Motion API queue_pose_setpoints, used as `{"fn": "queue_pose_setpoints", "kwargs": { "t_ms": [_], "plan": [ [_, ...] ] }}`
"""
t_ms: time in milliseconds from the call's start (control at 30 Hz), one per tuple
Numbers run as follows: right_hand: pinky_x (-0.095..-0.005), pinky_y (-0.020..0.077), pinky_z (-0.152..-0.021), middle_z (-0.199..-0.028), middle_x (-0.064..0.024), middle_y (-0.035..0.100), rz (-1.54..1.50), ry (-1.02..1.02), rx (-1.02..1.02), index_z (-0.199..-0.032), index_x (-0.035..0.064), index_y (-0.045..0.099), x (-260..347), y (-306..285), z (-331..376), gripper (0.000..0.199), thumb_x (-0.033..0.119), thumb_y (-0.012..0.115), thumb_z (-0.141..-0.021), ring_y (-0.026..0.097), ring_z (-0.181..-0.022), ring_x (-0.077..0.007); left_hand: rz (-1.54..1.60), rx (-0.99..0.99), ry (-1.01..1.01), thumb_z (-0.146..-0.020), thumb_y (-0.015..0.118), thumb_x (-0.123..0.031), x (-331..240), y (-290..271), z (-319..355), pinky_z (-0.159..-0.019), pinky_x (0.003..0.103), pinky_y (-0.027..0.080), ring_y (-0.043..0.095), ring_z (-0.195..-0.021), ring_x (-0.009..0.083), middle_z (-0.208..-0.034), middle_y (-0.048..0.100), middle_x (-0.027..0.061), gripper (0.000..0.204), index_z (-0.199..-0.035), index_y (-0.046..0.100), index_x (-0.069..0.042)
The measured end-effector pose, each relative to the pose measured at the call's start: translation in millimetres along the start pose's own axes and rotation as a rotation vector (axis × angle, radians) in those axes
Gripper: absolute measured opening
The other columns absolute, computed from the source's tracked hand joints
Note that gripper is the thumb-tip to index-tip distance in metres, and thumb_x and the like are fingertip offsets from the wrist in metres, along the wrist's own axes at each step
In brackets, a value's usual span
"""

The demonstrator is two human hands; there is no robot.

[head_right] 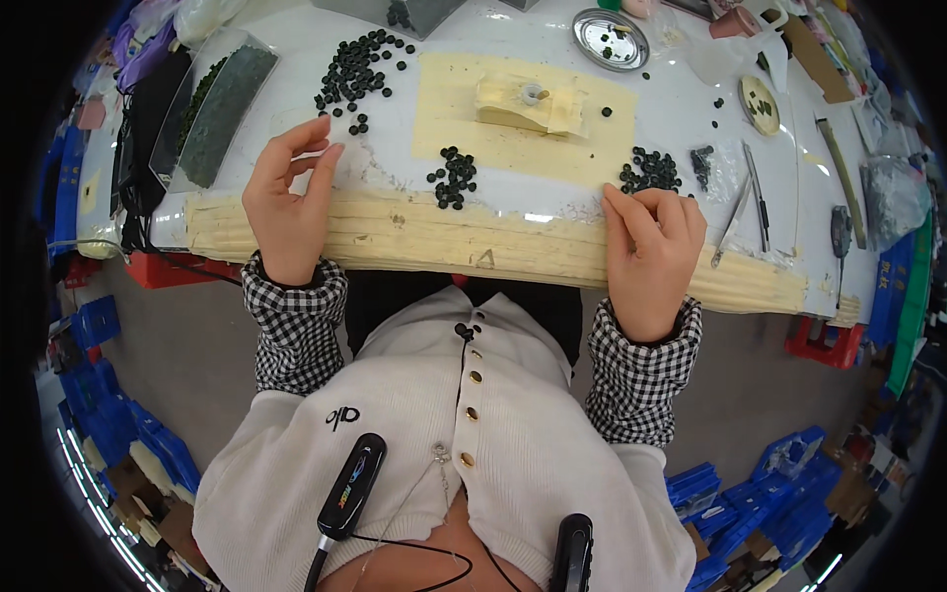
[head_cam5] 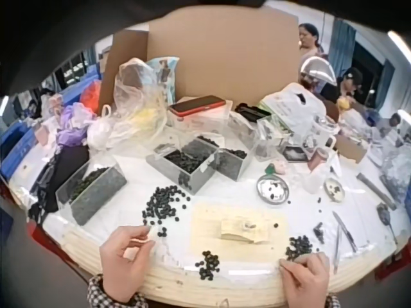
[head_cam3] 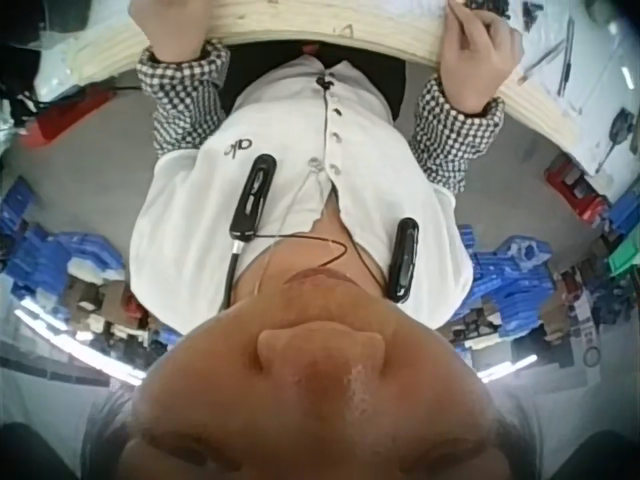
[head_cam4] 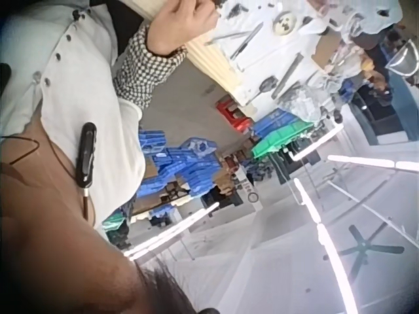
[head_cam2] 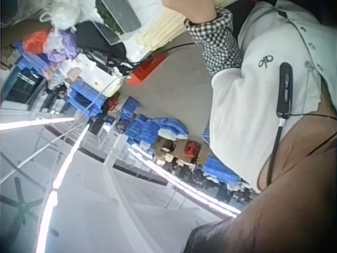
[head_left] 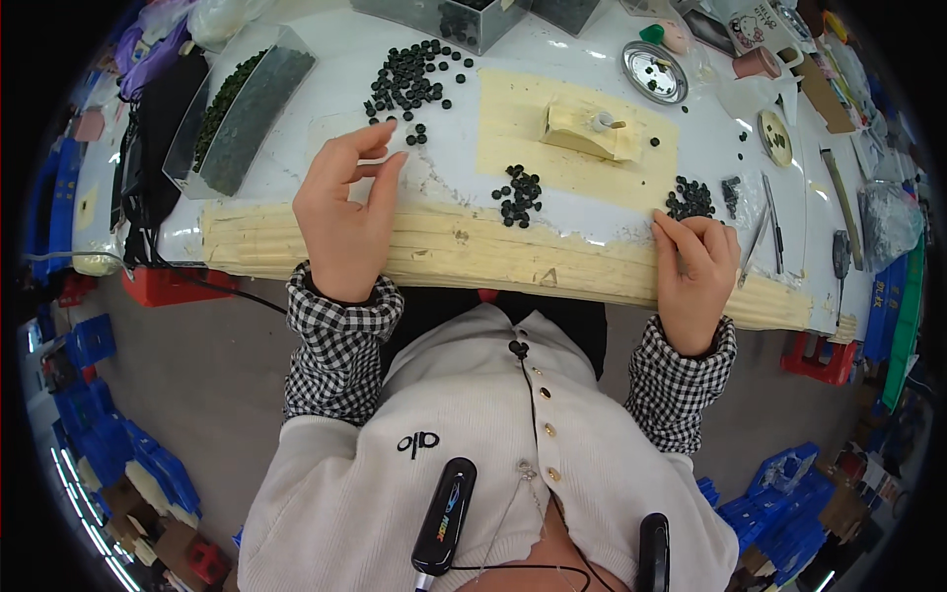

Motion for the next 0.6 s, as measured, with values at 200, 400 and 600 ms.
{"fn": "queue_pose_setpoints", "kwargs": {
  "t_ms": [200, 400, 600],
  "plan": [
    [-0.0337, 0.0386, -0.072, -0.079, -0.0051, 0.058, -0.016, 0.011, -0.008, -0.084, 0.0028, 0.064, 4.3, 1.2, -5.6, 0.012, 0.002, 0.070, -0.075, 0.050, -0.077, -0.0228, 0.075, 0.339, -0.052, -0.081, 0.067, 0.002, -16.5, 34.3, 24.2, -0.064, 0.022, 0.049, 0.062, -0.075, 0.0134, -0.086, 0.063, 0.0083, 0.013, -0.094, 0.067, 0.002],
    [-0.0318, 0.0448, -0.065, -0.080, -0.0098, 0.060, -0.288, 0.111, -0.024, -0.086, -0.0019, 0.060, 15.4, 3.4, 0.4, 0.011, -0.006, 0.067, -0.077, 0.055, -0.071, -0.0239, -0.104, 0.316, 0.188, -0.078, 0.071, -0.002, -26.9, 50.9, 21.8, -0.054, 0.025, 0.043, 0.051, -0.059, 0.0142, -0.076, 0.055, 0.0063, 0.012, -0.090, 0.068, -0.002],
    [-0.0274, 0.0483, -0.067, -0.083, -0.0130, 0.066, -0.498, 0.062, 0.009, -0.090, -0.0034, 0.066, 42.8, 11.1, -6.4, 0.015, -0.009, 0.068, -0.076, 0.062, -0.074, -0.0219, 0.031, 0.275, 0.055, -0.080, 0.068, 0.002, -24.2, 44.5, 25.5, -0.066, 0.023, 0.051, 0.061, -0.066, 0.0123, -0.086, 0.064, 0.0071, 0.010, -0.090, 0.065, 0.002]
  ]
}}
Point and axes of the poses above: each hand's wrist, its own z-axis away from the middle knuckle, its own y-axis out of the palm, x = y × z, the point moved 7 cm from there along -z, towards the middle knuckle
